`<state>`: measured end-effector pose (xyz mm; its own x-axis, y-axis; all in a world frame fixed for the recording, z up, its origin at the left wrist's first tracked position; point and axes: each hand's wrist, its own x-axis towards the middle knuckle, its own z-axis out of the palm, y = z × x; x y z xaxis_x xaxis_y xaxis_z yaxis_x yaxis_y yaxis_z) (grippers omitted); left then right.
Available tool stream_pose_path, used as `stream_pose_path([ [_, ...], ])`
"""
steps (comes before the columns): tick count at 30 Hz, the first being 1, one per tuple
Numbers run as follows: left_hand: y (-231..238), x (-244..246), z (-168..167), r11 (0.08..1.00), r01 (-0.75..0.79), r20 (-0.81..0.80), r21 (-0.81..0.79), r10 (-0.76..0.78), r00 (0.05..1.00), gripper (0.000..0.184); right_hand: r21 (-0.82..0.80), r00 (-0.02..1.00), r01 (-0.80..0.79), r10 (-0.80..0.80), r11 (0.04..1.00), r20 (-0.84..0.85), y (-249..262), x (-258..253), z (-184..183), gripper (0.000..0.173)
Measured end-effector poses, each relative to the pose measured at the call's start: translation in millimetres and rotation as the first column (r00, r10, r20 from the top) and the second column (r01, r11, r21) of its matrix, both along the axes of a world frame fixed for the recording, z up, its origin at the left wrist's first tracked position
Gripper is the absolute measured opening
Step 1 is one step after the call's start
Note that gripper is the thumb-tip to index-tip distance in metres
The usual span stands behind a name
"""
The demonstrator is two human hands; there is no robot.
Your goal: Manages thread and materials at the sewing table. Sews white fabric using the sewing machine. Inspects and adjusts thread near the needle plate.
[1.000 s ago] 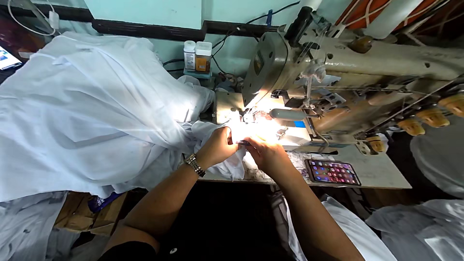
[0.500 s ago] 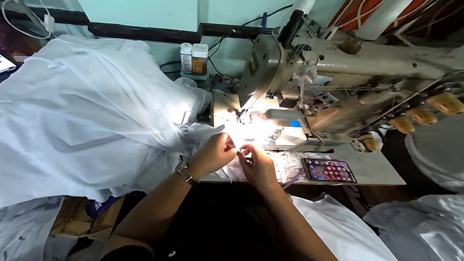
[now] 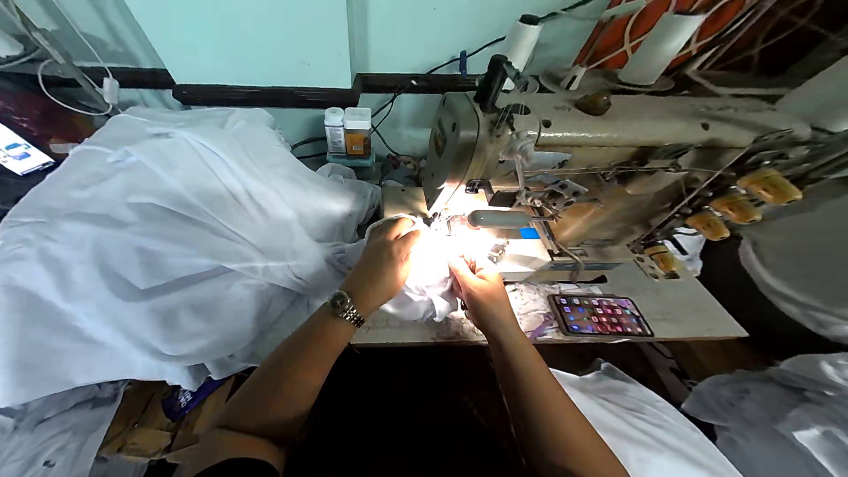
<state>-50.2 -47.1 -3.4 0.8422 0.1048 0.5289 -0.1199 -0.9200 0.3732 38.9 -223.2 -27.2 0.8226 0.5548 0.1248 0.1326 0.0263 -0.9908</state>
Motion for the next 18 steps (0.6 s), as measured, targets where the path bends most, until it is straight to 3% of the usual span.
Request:
stream_pose_path([
  [5, 6, 2, 2, 0.967, -0.045, 0.032, 0.252, 0.039, 0.999, 0.037, -0.058, 0.998, -0.057, 0.056, 0.997, -0.02, -2, 7, 1, 0.026],
  [12, 3, -5, 8, 0.975, 0.042, 0.04, 0.219, -0.051, 0.998, 0.016, -0.007, 0.995, -0.083, 0.083, 0.996, -0.054, 2, 12, -1, 0.028],
  [18, -10, 0, 0, 0.912, 0.103, 0.1, 0.396, -0.154, 0.983, 0.01, 0.022, 0.993, -0.078, 0.079, 0.997, -0.085, 3, 14, -2, 0.028],
])
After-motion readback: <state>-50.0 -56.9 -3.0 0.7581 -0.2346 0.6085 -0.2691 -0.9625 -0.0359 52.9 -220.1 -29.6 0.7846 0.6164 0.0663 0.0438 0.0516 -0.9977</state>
